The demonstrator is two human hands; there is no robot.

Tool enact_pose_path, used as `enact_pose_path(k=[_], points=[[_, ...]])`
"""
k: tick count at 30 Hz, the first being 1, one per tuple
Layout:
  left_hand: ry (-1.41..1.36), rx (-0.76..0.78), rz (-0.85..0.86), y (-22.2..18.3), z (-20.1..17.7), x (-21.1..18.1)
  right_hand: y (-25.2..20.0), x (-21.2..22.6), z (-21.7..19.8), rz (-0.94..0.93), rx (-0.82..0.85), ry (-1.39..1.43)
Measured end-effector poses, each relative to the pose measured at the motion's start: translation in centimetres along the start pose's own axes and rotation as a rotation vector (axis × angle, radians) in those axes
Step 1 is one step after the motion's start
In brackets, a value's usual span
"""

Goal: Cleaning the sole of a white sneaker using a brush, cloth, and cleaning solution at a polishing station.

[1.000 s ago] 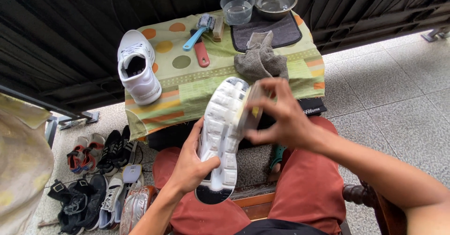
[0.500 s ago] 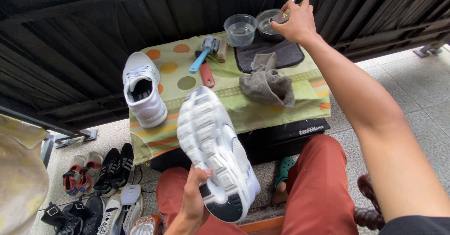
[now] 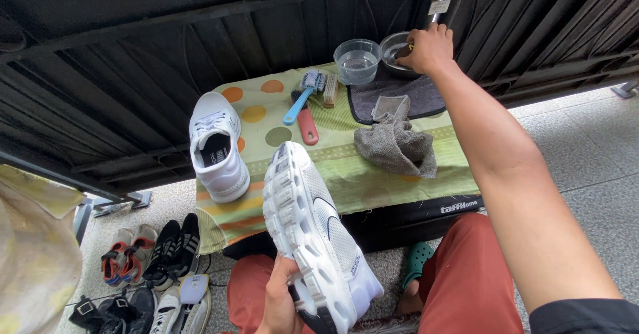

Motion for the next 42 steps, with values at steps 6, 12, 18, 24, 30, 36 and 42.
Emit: enact_pose_path(k=[6, 12, 18, 24, 30, 36, 42], points=[[-0.171, 0.021, 0.001, -0.4, 0.2, -0.9, -1.4, 0.3, -3.8, 0.142, -0.128, 0.429], [-0.256, 0.158, 0.052, -0.4, 0.1, -1.6, 0.0, 0.4, -1.0, 0.032, -0.182, 0.105], [-0.193, 0.114, -0.092, -2.6, 3.9, -4.5, 0.3, 0.8, 0.9, 0.011, 0.011, 0.041], [0.119, 0.455, 0.021, -1.6, 1.9, -2.5, -1.1, 0.2, -2.5, 0.172, -0.237, 0.414], [1.512, 0.488, 0.405, -1.5, 4.7, -5.3, -3.1, -1.3, -4.8, 0.41, -0.101, 0.736], [1.544, 0.471, 0.492, -1.2, 4.4, -5.1, -14.5, 1.4, -12.1, -0.064, 0.241, 1.301], [1.431, 0.515, 0.275, -2.4, 4.3, -6.0, -32.3, 3.7, -19.9, -0.491, 0.111, 0.816]])
Point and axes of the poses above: each hand's wrist, its own y-axis towards the middle knuckle, its own z-axis out of the palm, x = y × z, the point moved 3 cm from there along y, towards the middle knuckle, and after that the axes turned 14 degrees about z, right-handed, at the moved point
